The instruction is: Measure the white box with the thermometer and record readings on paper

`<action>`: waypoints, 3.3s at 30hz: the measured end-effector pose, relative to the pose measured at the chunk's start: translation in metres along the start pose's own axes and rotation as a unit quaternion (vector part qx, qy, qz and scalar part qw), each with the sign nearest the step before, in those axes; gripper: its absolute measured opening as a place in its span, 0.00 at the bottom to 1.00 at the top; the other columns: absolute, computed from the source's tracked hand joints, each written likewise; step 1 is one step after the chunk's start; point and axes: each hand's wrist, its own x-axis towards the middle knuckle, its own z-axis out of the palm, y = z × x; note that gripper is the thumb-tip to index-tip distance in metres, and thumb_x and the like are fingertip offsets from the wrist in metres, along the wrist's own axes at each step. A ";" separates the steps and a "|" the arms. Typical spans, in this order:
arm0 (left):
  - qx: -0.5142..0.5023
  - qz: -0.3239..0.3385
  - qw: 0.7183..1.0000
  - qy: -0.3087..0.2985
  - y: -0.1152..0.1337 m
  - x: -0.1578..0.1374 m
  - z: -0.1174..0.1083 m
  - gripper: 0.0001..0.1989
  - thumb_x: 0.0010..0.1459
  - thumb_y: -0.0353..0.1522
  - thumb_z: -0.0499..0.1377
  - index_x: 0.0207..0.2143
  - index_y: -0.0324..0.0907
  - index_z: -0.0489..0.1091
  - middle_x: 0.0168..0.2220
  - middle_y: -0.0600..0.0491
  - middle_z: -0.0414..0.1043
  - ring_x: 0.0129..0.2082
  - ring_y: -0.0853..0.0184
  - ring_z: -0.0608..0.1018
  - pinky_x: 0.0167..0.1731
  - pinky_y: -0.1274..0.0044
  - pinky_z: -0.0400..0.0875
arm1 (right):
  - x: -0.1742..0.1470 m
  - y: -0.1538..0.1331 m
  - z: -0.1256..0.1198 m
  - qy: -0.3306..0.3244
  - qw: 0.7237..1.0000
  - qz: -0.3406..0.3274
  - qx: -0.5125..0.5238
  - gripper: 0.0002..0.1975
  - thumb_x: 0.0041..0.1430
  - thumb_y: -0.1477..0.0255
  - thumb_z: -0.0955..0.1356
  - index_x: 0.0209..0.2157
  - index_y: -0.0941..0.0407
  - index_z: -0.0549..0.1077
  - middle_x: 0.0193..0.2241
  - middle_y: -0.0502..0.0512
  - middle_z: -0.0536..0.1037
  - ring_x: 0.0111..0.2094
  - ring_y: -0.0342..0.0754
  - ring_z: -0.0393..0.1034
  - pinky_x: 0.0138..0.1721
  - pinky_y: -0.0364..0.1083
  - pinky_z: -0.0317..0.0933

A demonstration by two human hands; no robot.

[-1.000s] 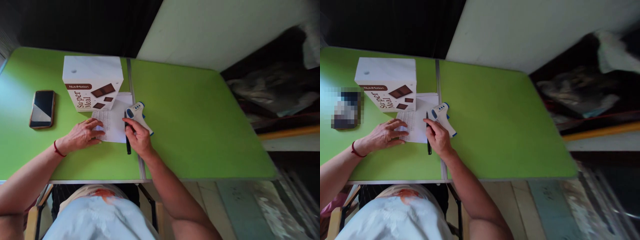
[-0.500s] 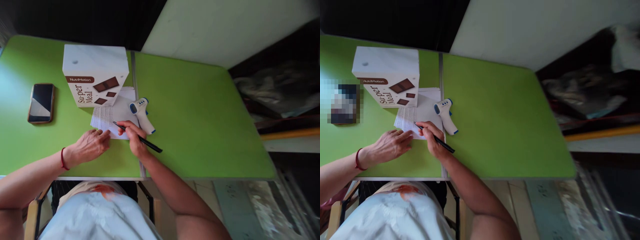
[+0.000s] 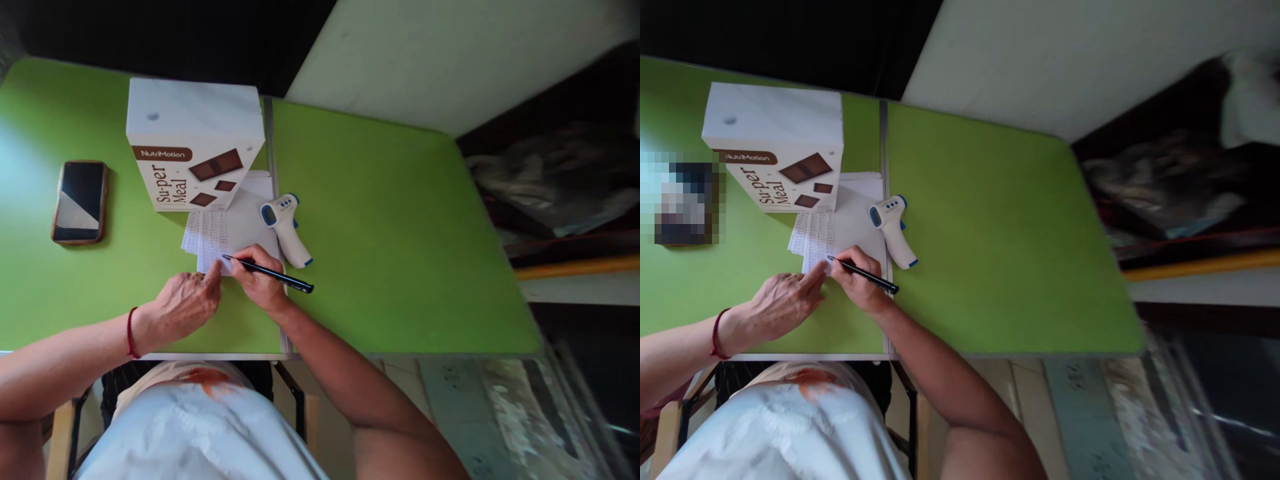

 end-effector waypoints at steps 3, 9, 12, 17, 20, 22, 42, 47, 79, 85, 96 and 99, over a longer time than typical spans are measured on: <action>-0.010 -0.004 1.000 -0.020 0.000 0.001 -0.005 0.14 0.72 0.21 0.57 0.47 0.32 0.83 0.60 0.33 0.79 0.29 0.65 0.83 0.21 0.74 0.69 | -0.001 0.001 0.002 0.008 1.000 -0.013 -0.014 0.08 0.67 0.64 0.69 0.33 0.50 0.75 0.25 0.47 0.78 0.24 0.46 0.71 0.30 0.44 0.70; -0.017 -0.003 0.999 -0.035 0.000 0.002 -0.010 0.15 0.71 0.20 0.56 0.48 0.32 0.83 0.60 0.33 0.79 0.30 0.64 0.84 0.22 0.73 0.71 | -0.001 0.001 0.003 0.019 0.999 -0.042 -0.023 0.06 0.67 0.67 0.69 0.33 0.50 0.75 0.25 0.46 0.79 0.24 0.45 0.72 0.30 0.43 0.69; -0.022 -0.001 0.999 -0.034 -0.001 0.002 -0.010 0.14 0.72 0.21 0.56 0.46 0.33 0.83 0.63 0.31 0.78 0.30 0.64 0.84 0.22 0.74 0.71 | 0.000 -0.001 0.002 0.016 0.998 -0.059 -0.026 0.06 0.67 0.69 0.69 0.33 0.50 0.74 0.24 0.46 0.79 0.23 0.45 0.72 0.29 0.42 0.68; -0.020 -0.001 1.000 -0.008 -0.001 0.001 -0.004 0.13 0.71 0.21 0.57 0.44 0.33 0.83 0.61 0.32 0.78 0.29 0.64 0.84 0.21 0.73 0.71 | 0.001 -0.001 0.000 0.002 0.998 -0.051 -0.036 0.06 0.67 0.68 0.69 0.33 0.50 0.73 0.24 0.46 0.78 0.22 0.45 0.71 0.28 0.43 0.68; -0.020 0.001 1.000 0.014 -0.002 0.000 0.000 0.13 0.70 0.20 0.57 0.44 0.33 0.83 0.61 0.32 0.79 0.29 0.65 0.83 0.20 0.74 0.70 | 0.000 0.000 0.001 0.003 0.998 -0.046 -0.033 0.06 0.67 0.67 0.69 0.33 0.50 0.73 0.24 0.46 0.78 0.22 0.45 0.71 0.28 0.43 0.68; -0.016 0.001 1.000 0.025 -0.002 0.000 0.002 0.12 0.69 0.20 0.58 0.43 0.34 0.82 0.60 0.32 0.79 0.28 0.65 0.83 0.20 0.73 0.69 | 0.000 0.000 0.001 0.003 0.998 -0.046 -0.030 0.07 0.67 0.67 0.69 0.33 0.50 0.73 0.24 0.46 0.78 0.23 0.45 0.71 0.29 0.43 0.68; -0.021 0.006 0.999 0.041 -0.005 -0.001 0.003 0.15 0.68 0.20 0.56 0.45 0.35 0.82 0.55 0.37 0.81 0.27 0.66 0.82 0.20 0.73 0.69 | -0.001 0.001 0.002 -0.005 0.999 0.004 -0.040 0.10 0.67 0.62 0.68 0.32 0.49 0.72 0.24 0.48 0.77 0.24 0.47 0.70 0.31 0.45 0.71; -0.009 0.012 1.000 0.015 -0.007 0.000 -0.001 0.14 0.69 0.20 0.55 0.45 0.34 0.81 0.57 0.35 0.80 0.27 0.65 0.82 0.20 0.73 0.70 | -0.001 0.002 0.003 0.000 0.999 0.012 -0.046 0.10 0.66 0.61 0.68 0.31 0.49 0.72 0.24 0.48 0.77 0.25 0.47 0.71 0.31 0.45 0.71; -0.044 0.003 0.998 0.046 -0.010 -0.001 0.006 0.12 0.71 0.22 0.56 0.49 0.34 0.79 0.60 0.33 0.78 0.29 0.67 0.83 0.23 0.76 0.74 | -0.001 0.003 0.003 0.024 0.999 -0.001 -0.043 0.08 0.67 0.65 0.68 0.32 0.49 0.71 0.23 0.47 0.76 0.23 0.47 0.70 0.30 0.45 0.70; -0.043 0.004 0.998 0.053 -0.010 -0.001 0.007 0.13 0.71 0.22 0.55 0.49 0.33 0.79 0.58 0.34 0.79 0.28 0.67 0.82 0.22 0.75 0.73 | -0.002 0.004 0.003 0.029 0.999 0.001 -0.045 0.07 0.66 0.65 0.68 0.32 0.49 0.71 0.23 0.47 0.75 0.23 0.47 0.69 0.31 0.45 0.70; -0.030 0.006 0.998 0.051 -0.009 -0.001 0.006 0.13 0.70 0.21 0.55 0.49 0.33 0.80 0.59 0.33 0.79 0.27 0.67 0.81 0.21 0.75 0.70 | -0.001 0.003 0.004 0.043 0.998 -0.016 -0.035 0.06 0.65 0.66 0.68 0.32 0.49 0.70 0.22 0.45 0.75 0.22 0.46 0.69 0.28 0.44 0.67; -0.023 0.006 0.999 0.044 -0.009 -0.001 0.006 0.14 0.72 0.22 0.54 0.50 0.33 0.80 0.59 0.32 0.79 0.27 0.67 0.81 0.21 0.75 0.70 | -0.002 0.003 0.004 0.035 0.999 -0.014 -0.039 0.07 0.65 0.66 0.68 0.32 0.49 0.70 0.23 0.46 0.76 0.23 0.47 0.70 0.29 0.45 0.68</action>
